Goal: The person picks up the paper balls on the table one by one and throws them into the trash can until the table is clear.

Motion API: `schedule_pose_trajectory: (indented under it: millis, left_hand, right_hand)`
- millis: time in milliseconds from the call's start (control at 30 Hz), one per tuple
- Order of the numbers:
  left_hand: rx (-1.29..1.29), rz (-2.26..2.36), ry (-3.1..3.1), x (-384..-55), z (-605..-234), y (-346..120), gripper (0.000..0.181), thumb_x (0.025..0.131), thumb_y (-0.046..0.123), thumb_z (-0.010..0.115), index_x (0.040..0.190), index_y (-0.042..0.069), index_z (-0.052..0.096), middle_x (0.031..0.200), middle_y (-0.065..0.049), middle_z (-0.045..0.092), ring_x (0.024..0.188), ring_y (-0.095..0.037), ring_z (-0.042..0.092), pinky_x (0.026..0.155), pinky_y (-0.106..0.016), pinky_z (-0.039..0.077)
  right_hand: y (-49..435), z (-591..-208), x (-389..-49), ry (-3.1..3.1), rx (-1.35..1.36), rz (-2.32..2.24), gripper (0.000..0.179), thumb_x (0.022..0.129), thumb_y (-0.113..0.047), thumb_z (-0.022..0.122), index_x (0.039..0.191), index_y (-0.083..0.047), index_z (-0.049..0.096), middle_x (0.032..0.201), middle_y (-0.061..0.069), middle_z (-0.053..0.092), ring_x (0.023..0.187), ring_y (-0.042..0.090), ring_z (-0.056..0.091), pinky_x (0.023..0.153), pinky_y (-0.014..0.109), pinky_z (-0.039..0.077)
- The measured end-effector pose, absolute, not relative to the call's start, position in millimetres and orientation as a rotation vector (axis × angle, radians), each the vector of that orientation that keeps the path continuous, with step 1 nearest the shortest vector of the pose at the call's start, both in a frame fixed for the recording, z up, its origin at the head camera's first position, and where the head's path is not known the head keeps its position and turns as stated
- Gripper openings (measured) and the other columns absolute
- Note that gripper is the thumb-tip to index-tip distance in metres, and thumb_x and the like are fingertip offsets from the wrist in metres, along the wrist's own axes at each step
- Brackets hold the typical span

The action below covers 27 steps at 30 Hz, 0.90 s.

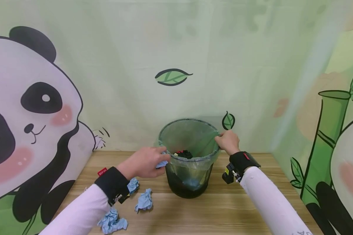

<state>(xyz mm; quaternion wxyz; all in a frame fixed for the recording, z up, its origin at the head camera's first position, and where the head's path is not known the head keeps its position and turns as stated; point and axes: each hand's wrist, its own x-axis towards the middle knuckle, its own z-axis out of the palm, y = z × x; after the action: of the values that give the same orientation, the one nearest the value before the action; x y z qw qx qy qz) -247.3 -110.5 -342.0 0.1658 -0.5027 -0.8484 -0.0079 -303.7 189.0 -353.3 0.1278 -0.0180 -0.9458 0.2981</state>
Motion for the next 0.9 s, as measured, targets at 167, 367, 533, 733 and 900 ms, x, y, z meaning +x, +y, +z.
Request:
schedule_pose_trajectory:
  millis: [167, 367, 533, 733, 900]
  left_hand:
    - [-1.422, -0.062, -2.426, -254, -333, -107, 0.014, 0.076, 0.021, 0.055, 0.09, 0.018, 0.056, 0.077, 0.003, 0.044, 0.053, -0.007, 0.037, 0.044, -0.019, 0.032]
    - [-1.4, -0.09, -2.445, -263, -321, -98, 0.014, 0.077, 0.021, 0.054, 0.09, 0.016, 0.056, 0.076, 0.002, 0.043, 0.053, -0.009, 0.038, 0.044, -0.019, 0.032]
    - [-1.377, -0.092, -2.43, -270, -313, -92, 0.013, 0.078, 0.023, 0.054, 0.089, 0.016, 0.056, 0.077, 0.001, 0.045, 0.055, -0.01, 0.042, 0.045, -0.02, 0.035]
    - [-1.349, -0.062, -2.414, -279, -309, -86, 0.015, 0.078, 0.024, 0.053, 0.091, 0.017, 0.057, 0.078, 0.001, 0.048, 0.055, -0.009, 0.042, 0.045, -0.02, 0.036]
    - [-1.329, -0.072, -2.456, -285, -306, -79, 0.017, 0.079, 0.025, 0.052, 0.092, 0.017, 0.058, 0.08, 0.001, 0.049, 0.057, -0.009, 0.043, 0.046, -0.02, 0.037]
  right_hand:
    - [188, -354, -305, -2.751, -0.065, 0.848, 0.037, 0.075, -0.007, 0.046, 0.044, -0.016, 0.027, 0.038, -0.001, 0.033, 0.036, 0.015, 0.037, 0.043, 0.022, 0.01]
    - [188, -354, -305, -2.752, -0.061, 0.846, 0.037, 0.075, -0.007, 0.046, 0.044, -0.015, 0.027, 0.039, -0.001, 0.032, 0.036, 0.016, 0.037, 0.043, 0.022, 0.012]
    - [188, -352, -303, -2.76, -0.053, 0.847, 0.037, 0.076, -0.007, 0.046, 0.045, -0.015, 0.027, 0.039, -0.002, 0.032, 0.037, 0.015, 0.037, 0.042, 0.022, 0.013]
    - [188, -352, -304, -2.753, -0.059, 0.847, 0.038, 0.075, -0.006, 0.046, 0.043, -0.016, 0.028, 0.038, -0.002, 0.033, 0.037, 0.016, 0.039, 0.041, 0.022, 0.015]
    - [189, -353, -304, -2.753, -0.058, 0.845, 0.037, 0.075, -0.007, 0.046, 0.043, -0.016, 0.028, 0.038, -0.002, 0.034, 0.038, 0.016, 0.04, 0.041, 0.022, 0.014]
